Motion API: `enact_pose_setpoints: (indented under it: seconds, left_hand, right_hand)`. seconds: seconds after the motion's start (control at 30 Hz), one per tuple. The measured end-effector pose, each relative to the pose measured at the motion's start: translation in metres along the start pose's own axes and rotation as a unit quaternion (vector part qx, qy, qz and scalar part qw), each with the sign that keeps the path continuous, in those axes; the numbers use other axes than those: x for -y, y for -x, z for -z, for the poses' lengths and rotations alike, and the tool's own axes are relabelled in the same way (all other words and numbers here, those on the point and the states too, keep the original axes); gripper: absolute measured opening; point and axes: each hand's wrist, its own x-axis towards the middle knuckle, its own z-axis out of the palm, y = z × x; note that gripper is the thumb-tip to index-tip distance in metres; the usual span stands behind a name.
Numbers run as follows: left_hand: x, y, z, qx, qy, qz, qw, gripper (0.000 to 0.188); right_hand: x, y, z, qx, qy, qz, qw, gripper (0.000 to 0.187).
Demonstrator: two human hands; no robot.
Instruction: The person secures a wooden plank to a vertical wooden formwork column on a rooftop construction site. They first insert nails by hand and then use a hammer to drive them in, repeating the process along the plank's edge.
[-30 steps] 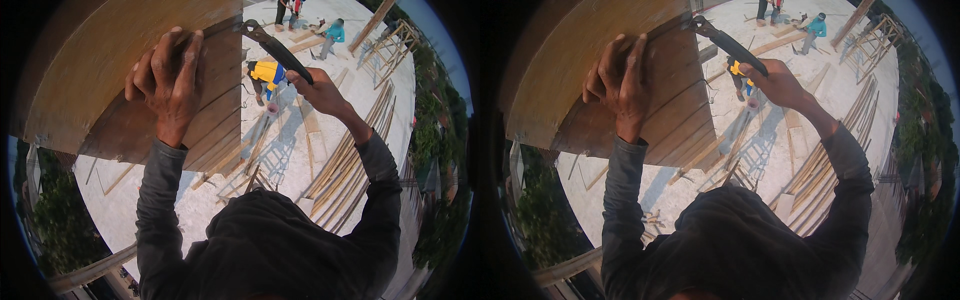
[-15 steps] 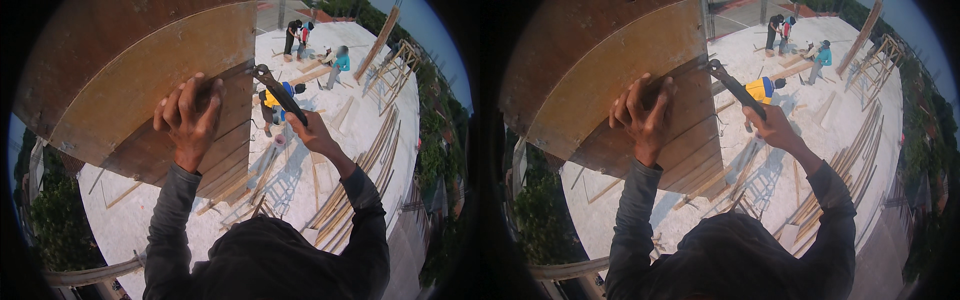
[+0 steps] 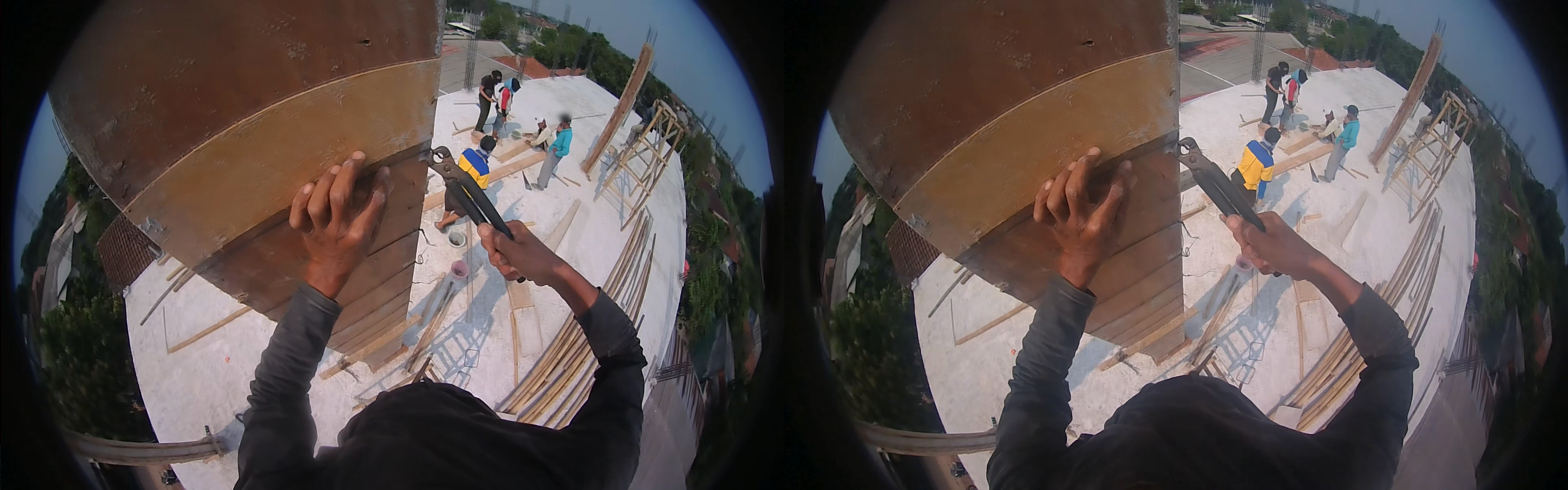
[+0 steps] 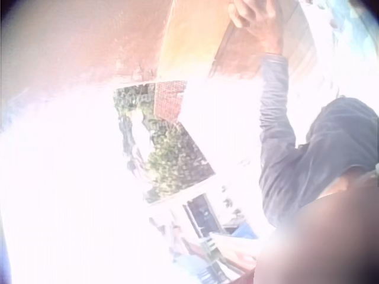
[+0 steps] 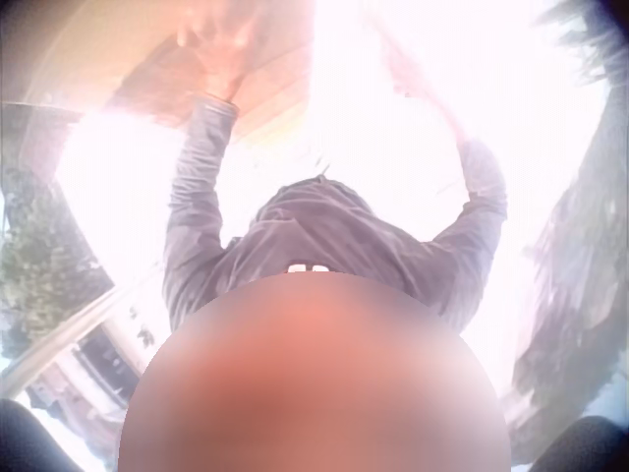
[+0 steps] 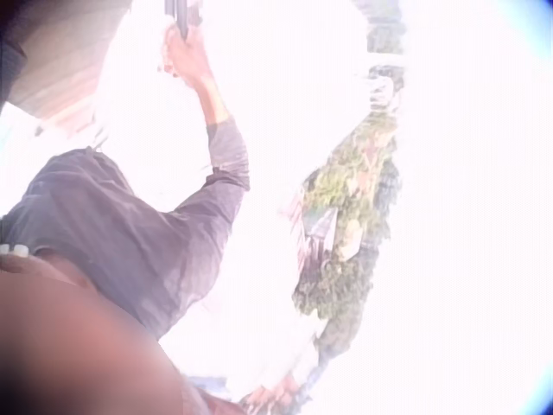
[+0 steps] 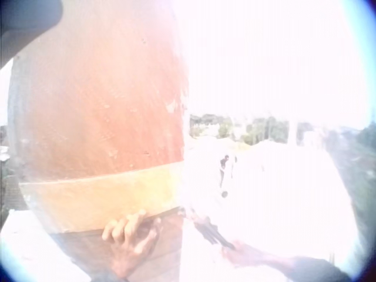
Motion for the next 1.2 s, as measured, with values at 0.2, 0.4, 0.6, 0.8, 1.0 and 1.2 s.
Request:
enact_pose_setpoints:
  seconds: [0.2, 0.4, 0.6, 0.8, 1.0, 1.2]
  left_hand:
    - [0.004, 0.006, 0.004, 0.011, 0.015, -0.006, 1.0, 0.014]
    - [0.003, 0.004, 0.003, 0.03, 0.02, -0.013, 0.999, 0.02]
    - [0.004, -0.01, 0.029, 0.088, 0.08, -0.003, 0.993, 0.035]
    - [0.042, -0.035, 0.095, -0.01, 0.106, 0.085, 0.991, 0.058]
    - [0.114, -0.039, 0.126, -0.108, 0.153, 0.359, 0.914, 0.082]
    - [0.132, -0.019, 0.128, 0.077, 0.294, 0.411, 0.859, 0.073]
  right_hand:
    - [0.012, 0.013, -0.007, 0.061, -0.052, -0.01, 0.997, 0.049]
    - [0.016, 0.019, -0.008, 0.111, -0.097, -0.011, 0.989, 0.048]
    - [0.0, 0.013, -0.007, 0.078, -0.013, 0.048, 0.996, 0.046]
    - [-0.022, -0.002, -0.014, 0.029, 0.031, 0.13, 0.991, 0.064]
    - [-0.067, -0.04, -0.063, -0.073, -0.032, 0.273, 0.959, 0.057]
    - [-0.102, -0.048, -0.144, -0.11, -0.11, 0.277, 0.948, 0.058]
